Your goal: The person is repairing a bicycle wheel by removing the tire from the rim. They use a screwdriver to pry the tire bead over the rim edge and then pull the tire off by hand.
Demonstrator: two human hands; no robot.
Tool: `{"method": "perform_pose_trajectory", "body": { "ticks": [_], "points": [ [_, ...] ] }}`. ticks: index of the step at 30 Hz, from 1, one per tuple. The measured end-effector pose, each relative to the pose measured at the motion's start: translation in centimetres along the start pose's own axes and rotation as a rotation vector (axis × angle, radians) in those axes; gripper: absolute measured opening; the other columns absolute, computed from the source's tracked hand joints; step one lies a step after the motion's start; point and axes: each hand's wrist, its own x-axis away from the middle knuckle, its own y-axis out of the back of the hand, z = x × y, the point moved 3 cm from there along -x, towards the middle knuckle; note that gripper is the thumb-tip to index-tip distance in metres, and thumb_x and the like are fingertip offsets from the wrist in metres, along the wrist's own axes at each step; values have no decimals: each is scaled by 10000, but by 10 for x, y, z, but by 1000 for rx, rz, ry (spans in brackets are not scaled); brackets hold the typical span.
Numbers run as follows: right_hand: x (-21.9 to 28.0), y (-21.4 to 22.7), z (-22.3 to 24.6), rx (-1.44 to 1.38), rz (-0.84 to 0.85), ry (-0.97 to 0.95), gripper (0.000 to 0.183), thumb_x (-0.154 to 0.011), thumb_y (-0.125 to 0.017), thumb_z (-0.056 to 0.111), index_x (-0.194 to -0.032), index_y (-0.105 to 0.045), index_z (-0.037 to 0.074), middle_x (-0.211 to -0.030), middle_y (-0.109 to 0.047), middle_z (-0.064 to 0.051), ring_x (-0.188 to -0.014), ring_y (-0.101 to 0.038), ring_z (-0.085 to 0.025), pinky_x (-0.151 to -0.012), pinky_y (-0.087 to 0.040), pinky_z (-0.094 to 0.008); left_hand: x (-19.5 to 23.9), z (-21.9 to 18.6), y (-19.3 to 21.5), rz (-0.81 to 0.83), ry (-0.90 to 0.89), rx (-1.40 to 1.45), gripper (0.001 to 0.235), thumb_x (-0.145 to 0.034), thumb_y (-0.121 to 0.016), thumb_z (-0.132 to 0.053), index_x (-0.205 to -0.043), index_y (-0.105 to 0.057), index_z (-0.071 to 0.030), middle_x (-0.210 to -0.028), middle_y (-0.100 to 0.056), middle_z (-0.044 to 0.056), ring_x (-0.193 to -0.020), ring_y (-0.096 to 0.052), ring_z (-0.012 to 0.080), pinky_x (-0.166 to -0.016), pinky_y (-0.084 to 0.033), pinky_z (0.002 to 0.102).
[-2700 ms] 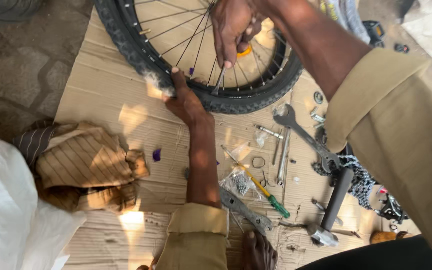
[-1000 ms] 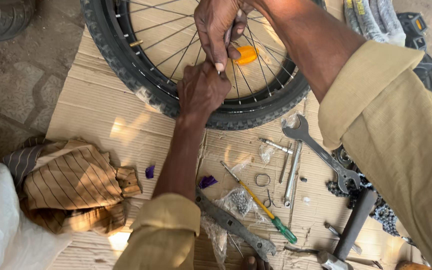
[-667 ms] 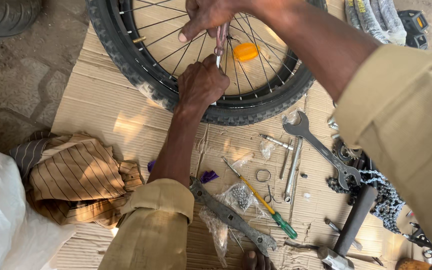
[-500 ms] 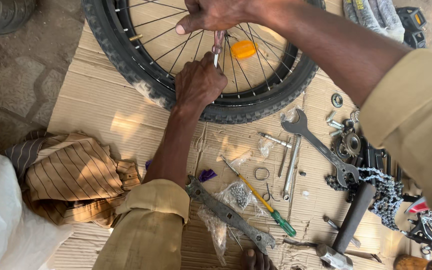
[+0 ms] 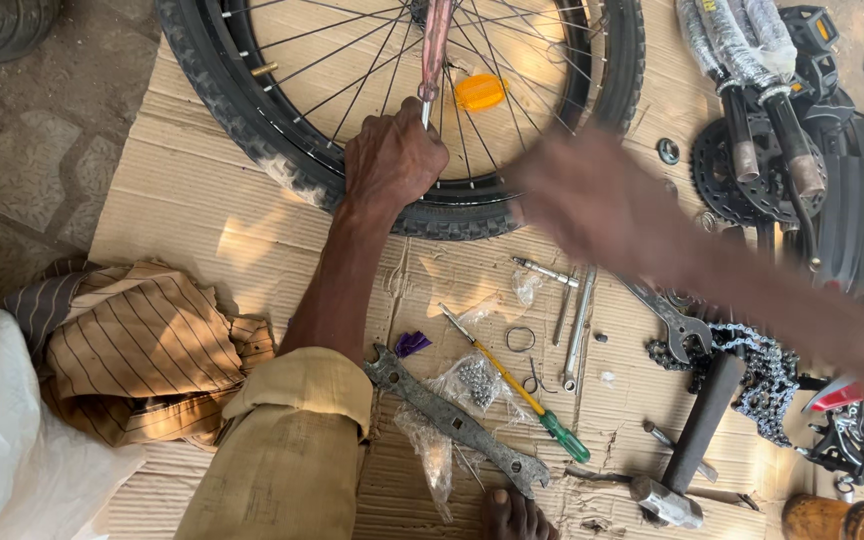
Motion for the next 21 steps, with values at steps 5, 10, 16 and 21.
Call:
{"method": "perform_pose_trajectory", "body": {
  "ticks": [5,10,16,21],
  "points": [
    [122,-91,68,-180,477,-486,355,-902,-686,374,-1108,-643,88,-1101,-653,-94,-984,-659,-280,-817,-585,-449,0,2,-3,-27,-11,-9,395,-934,-495,-233,-1216,-599,23,-980,-721,242,-1048,-651,424,-894,-519,567],
    [182,-118,140,-470,461,-783,542,-841,-725,383,-1261,-587,70,-1132,-645,-115,-868,-700,-282,-730,-617,-431,3,-2,2,39,27,-8,419,-947,-466,-240,-1252,-571,27,-958,-725,246,-1002,-676,392,-860,-540,550],
    [192,-121,149,-517,108,-951,182,-907,-599,149,-1051,-603,37,-1000,-679,-114,-729,-712,-257,-626,-588,-423,4,0,-1,-2,-3,-2,432,-952,-476,-237,-1280,-560,31,-984,-714,257,-986,-682,406,-869,-521,564],
    [214,-125,150,-1335,-23,-1213,216,-910,-465,97,-1001,-635,1,-730,-669,-103,-543,-588,-170,-469,-498,-339,2,-2,4,-19,-10,-26,429,-932,-495,-230,-1270,-567,24,-1027,-714,252,-1010,-673,420,-895,-509,572]
  ]
}}
